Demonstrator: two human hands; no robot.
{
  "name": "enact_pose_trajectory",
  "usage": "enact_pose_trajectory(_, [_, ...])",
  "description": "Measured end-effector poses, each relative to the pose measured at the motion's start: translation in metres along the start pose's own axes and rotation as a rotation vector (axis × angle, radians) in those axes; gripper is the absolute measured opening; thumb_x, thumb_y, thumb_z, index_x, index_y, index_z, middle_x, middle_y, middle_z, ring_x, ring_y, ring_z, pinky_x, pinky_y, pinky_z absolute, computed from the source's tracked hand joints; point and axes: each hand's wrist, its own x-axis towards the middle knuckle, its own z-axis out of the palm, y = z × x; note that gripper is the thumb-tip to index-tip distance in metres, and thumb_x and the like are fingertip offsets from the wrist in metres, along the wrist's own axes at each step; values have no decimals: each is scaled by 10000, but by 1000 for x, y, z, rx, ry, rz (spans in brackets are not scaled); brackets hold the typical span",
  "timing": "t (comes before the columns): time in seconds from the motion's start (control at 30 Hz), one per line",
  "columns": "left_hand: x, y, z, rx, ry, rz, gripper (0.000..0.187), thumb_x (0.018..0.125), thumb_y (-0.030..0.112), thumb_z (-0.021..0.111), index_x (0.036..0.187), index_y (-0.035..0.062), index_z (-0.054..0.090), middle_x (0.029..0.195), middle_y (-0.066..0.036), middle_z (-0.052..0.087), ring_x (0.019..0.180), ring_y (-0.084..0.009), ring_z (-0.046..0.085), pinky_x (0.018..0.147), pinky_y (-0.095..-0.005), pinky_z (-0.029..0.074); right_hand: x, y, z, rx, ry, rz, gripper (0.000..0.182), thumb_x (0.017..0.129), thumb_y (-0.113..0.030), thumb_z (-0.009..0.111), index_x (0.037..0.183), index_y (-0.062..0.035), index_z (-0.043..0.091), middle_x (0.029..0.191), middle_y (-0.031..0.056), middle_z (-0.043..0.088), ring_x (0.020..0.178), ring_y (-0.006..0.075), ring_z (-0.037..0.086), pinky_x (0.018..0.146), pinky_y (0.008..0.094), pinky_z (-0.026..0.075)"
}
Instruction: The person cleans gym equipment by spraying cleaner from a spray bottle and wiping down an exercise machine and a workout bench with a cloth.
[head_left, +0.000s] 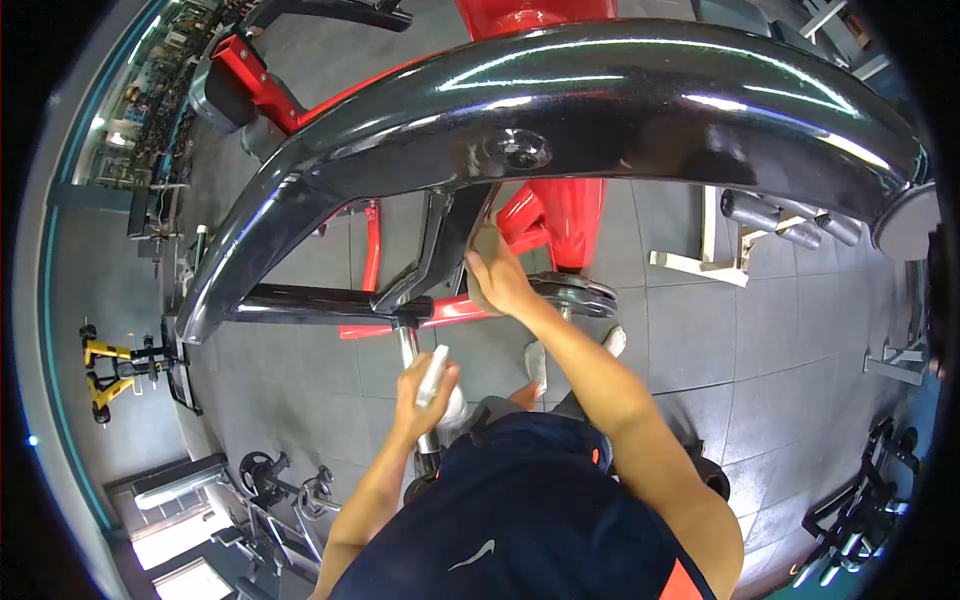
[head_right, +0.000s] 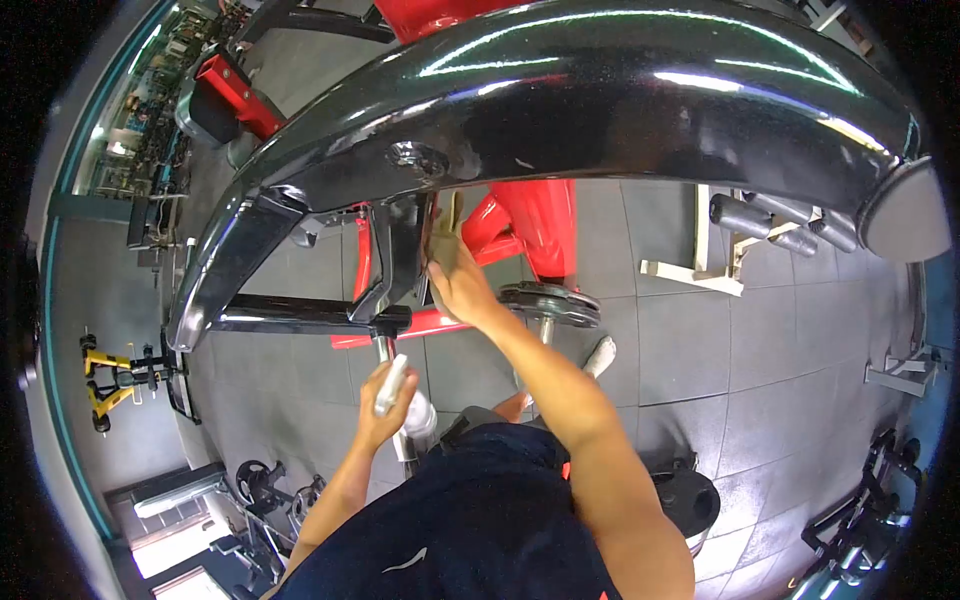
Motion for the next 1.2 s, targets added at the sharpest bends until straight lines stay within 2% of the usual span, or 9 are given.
enact_pose_trajectory(0.13, [55, 10, 30, -11, 115, 239, 109, 872, 75, 695, 874, -30, 665, 842, -169, 623, 741, -320, 606, 693, -412, 493, -67, 9, -36, 646, 253, 1000, 587, 1011, -506, 523, 1211, 40, 604, 1063, 89, 585, 774, 170, 512, 622, 416, 408])
enact_pose_trajectory(0.2, [82, 7, 46, 26, 127, 339, 123, 881, 93, 687, 866, -26, 658, 836, -186, 621, 738, -353, 603, 682, -435, 487, -89, 15, -69, 973, 527, 875, 676, 971, -548, 572, 1401, -31, 499, 1399, 112, 546, 1299, 239, 496, 1106, 399, 379])
enact_pose_trajectory(0.53, [135, -3, 103, 186, 74, 252, 226, 910, 193, 648, 845, -21, 619, 814, -227, 603, 751, -437, 599, 667, -506, 474, -114, -22, -165, 867, 920, 795, 623, 1013, -479, 527, 1394, 10, 480, 1331, 133, 575, 1214, 269, 555, 1070, 402, 423])
enact_pose_trajectory(0.67, [106, -16, 82, 197, 58, 236, 221, 907, 188, 654, 843, -19, 612, 784, -205, 586, 750, -415, 601, 678, -507, 476, -90, -16, -114, 200, 534, 352, 386, 987, -324, 551, 1106, 39, 610, 1045, 148, 660, 962, 336, 624, 914, 478, 481])
enact_pose_trajectory(0.73, [79, -20, 66, 113, 37, 157, 210, 905, 183, 660, 860, -16, 614, 780, -192, 584, 738, -397, 598, 671, -499, 472, -39, -14, -101, -279, 97, -62, 380, 856, -236, 647, 1126, 31, 617, 1227, 234, 589, 1158, 423, 539, 1020, 517, 412])
enact_pose_trajectory(0.8, [52, -38, 52, 170, -42, 134, 240, 910, 220, 698, 857, 13, 589, 732, -144, 592, 641, -313, 611, 615, -419, 479, 19, 2, -81, -648, -9, -431, 445, 809, -333, 676, 1093, 9, 669, 1340, 165, 555, 1271, 316, 500, 1000, 479, 425])
enact_pose_trajectory(0.97, [-20, -59, 34, 229, -65, 143, 162, 908, 169, 694, 883, 18, 640, 771, -157, 609, 689, -333, 629, 625, -424, 481, 88, 2, -43, -901, -714, -154, 612, 867, -412, 638, 1338, -25, 582, 1436, 117, 527, 1358, 259, 455, 1089, 434, 368])
enact_pose_trajectory(1.07, [-49, -67, 27, 233, -109, -80, 150, 898, 151, 696, 871, 11, 650, 826, -177, 629, 744, -373, 642, 657, -441, 496, 24, 31, -32, -843, -106, -364, 648, 845, -410, 664, 1372, -45, 571, 1498, 87, 483, 1439, 260, 356, 1169, 453, 302])
enact_pose_trajectory(1.2, [-75, -78, 20, 189, -31, -168, 176, 910, 179, 697, 862, 13, 665, 741, -137, 597, 654, -293, 622, 602, -403, 470, -67, 60, 29, -425, 63, -29, 593, 863, -274, 670, 1357, 27, 540, 1458, 173, 488, 1390, 376, 385, 1138, 509, 347])
